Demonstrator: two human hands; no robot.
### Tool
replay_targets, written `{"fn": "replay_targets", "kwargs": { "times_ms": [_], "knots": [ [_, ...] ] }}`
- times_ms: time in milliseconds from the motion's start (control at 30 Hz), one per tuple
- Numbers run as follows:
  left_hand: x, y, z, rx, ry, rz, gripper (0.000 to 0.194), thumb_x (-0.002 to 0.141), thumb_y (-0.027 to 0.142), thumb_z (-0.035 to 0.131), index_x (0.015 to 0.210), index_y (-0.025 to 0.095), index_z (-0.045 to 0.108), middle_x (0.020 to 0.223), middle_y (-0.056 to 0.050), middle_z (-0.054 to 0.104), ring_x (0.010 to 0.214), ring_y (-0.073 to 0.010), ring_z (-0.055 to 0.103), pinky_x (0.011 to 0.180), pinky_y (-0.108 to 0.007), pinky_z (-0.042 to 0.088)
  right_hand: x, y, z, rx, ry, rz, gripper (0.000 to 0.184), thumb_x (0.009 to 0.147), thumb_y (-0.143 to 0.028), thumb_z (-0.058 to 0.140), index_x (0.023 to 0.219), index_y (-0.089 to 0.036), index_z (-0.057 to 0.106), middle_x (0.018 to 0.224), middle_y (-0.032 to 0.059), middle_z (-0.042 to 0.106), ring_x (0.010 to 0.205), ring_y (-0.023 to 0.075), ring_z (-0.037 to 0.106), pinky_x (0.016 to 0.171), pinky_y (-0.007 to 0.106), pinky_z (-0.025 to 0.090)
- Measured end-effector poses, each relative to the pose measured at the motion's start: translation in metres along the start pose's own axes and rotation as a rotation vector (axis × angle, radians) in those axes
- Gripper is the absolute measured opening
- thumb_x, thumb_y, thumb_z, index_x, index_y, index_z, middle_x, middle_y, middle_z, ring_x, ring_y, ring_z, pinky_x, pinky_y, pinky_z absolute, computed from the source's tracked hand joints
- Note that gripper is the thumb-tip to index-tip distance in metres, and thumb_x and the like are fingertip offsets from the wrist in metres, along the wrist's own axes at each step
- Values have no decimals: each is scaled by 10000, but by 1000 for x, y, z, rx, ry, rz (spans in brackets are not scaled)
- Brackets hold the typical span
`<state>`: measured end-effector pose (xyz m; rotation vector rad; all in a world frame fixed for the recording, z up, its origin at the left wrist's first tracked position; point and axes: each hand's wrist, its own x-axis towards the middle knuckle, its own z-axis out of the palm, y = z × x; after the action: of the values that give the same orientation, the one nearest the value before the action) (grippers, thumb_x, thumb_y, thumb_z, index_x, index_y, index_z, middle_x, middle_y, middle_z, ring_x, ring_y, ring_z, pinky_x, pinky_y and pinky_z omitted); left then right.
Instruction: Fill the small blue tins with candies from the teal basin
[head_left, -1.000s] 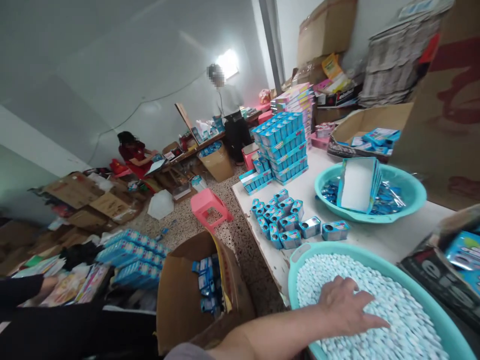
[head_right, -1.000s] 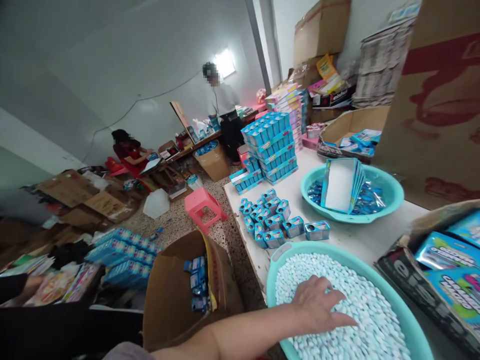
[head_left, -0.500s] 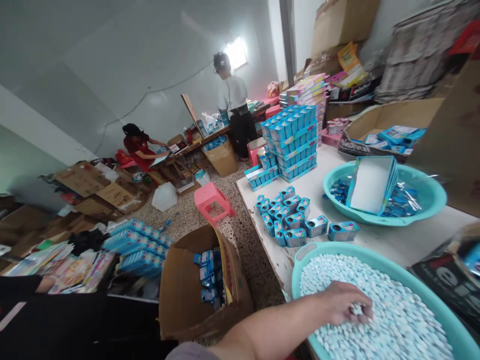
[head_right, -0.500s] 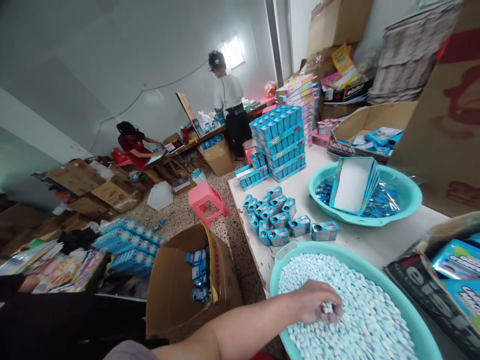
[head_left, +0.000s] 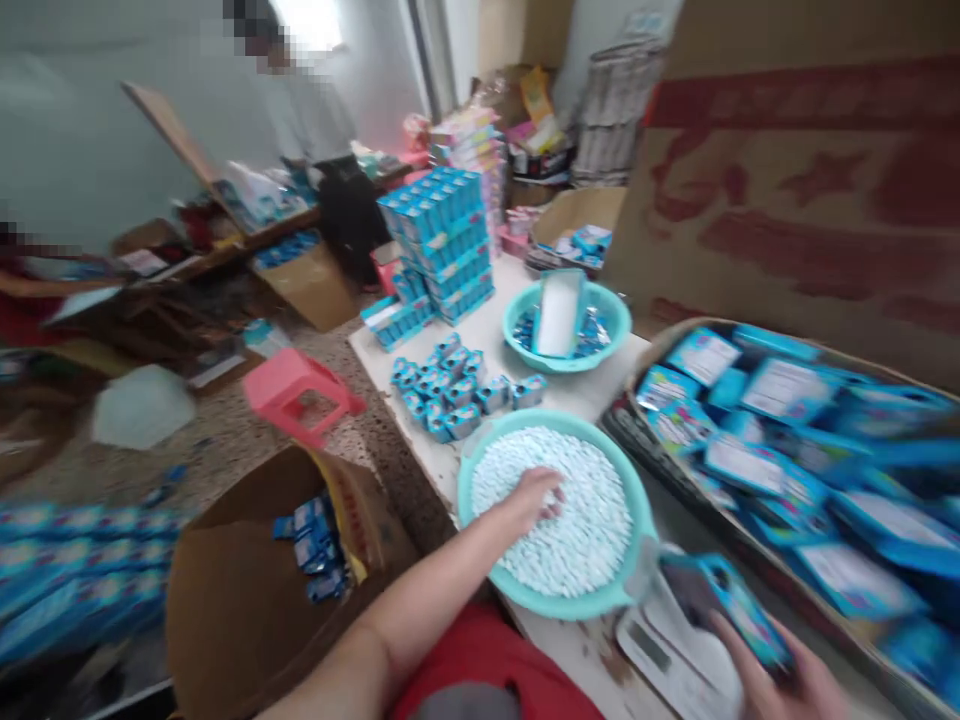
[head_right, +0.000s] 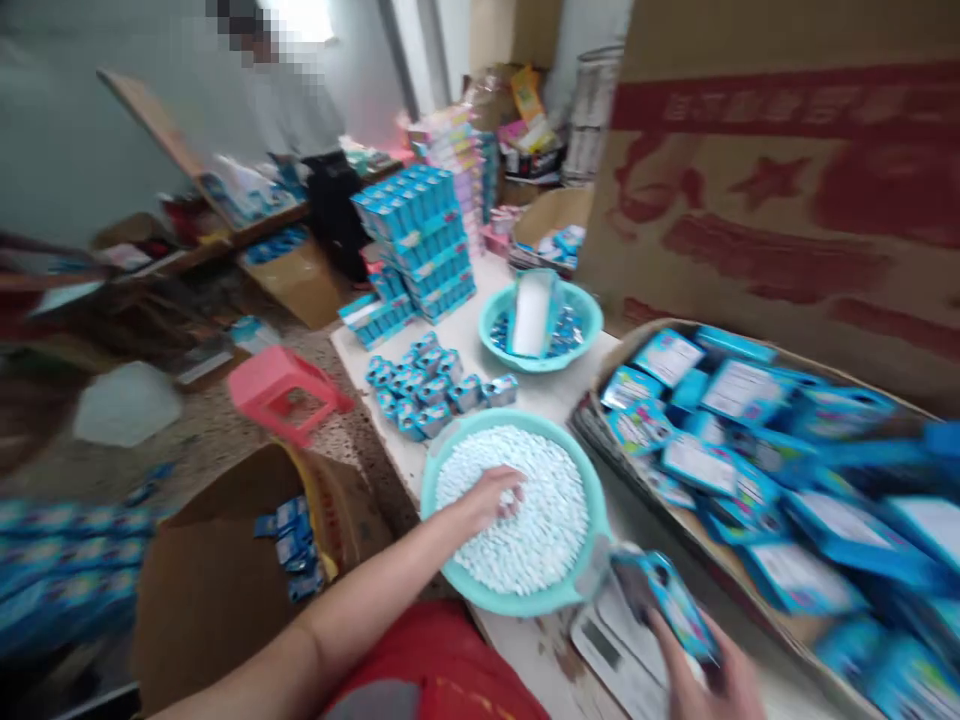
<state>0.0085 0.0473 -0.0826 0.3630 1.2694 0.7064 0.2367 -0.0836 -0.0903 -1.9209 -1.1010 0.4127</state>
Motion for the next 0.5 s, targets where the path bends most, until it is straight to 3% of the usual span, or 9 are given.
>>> {"fn": "replay_targets", "kwargs": {
  "times_ms": [100, 300, 500],
  "knots": [
    [8, -6, -4, -18, -39, 9, 165, 661, 250, 682, 757, 156, 586, 589, 19, 539, 456, -60, 471, 415, -152, 297, 5, 12, 3, 21, -28, -22, 578, 676, -721, 593, 930, -204, 645, 869, 105, 641, 805, 299, 615, 738, 470, 494],
    [9, -4, -8, -69, -16, 30, 129, 697, 235, 660, 763, 136, 610, 652, -13, 570, 497, -63, 511, 435, -157, 354, 5, 16, 5, 18, -44, -46, 458, 753, -558, 628, 1014, -181, 630, 941, 94, 637, 856, 257, 602, 794, 410, 479],
    [7, -3, -4, -47, -23, 11, 158, 703, 219, 666, 819, 124, 617, 585, -2, 552, 458, -85, 514, 417, -177, 370, -3, 36, -6, 32, 31, 63, 458, 736, -563, 630, 997, -187, 614, 930, 82, 621, 840, 251, 596, 769, 408, 496]
  ]
}}
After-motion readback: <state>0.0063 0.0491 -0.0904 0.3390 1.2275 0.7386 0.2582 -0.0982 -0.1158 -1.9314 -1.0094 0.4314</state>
